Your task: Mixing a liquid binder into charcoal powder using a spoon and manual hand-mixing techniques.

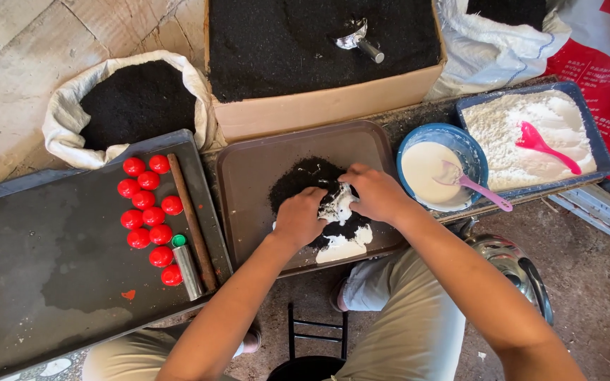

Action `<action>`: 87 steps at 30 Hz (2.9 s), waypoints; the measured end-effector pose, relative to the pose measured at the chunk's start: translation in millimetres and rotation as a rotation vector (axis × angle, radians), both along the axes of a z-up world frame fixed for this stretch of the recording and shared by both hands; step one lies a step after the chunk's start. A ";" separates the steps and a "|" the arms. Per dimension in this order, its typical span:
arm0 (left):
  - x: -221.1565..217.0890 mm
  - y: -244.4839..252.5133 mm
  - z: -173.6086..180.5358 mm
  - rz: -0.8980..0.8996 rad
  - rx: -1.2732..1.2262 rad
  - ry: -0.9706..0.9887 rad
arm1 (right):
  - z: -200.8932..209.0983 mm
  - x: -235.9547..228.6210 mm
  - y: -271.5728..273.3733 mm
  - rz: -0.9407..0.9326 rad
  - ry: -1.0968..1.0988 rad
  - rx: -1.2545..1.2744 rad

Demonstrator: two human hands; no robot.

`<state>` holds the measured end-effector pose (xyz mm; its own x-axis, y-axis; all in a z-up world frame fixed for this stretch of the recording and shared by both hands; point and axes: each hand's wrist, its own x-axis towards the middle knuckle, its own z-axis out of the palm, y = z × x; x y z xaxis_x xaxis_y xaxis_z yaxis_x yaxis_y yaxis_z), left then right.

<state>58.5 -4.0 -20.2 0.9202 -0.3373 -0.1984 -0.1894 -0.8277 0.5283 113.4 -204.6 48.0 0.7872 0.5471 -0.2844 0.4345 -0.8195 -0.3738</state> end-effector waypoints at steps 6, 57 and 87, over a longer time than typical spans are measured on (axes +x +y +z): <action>-2.2 17.1 21.8 0.108 0.117 -0.041 | -43.5 6.3 -21.8 -0.236 0.078 0.116; -75.2 18.7 -69.2 -0.298 0.058 -0.359 | -77.3 -96.8 -40.5 0.127 0.063 -0.045; -63.2 36.1 -41.4 -0.288 0.192 -0.161 | -50.5 -73.5 -31.5 0.198 -0.067 -0.039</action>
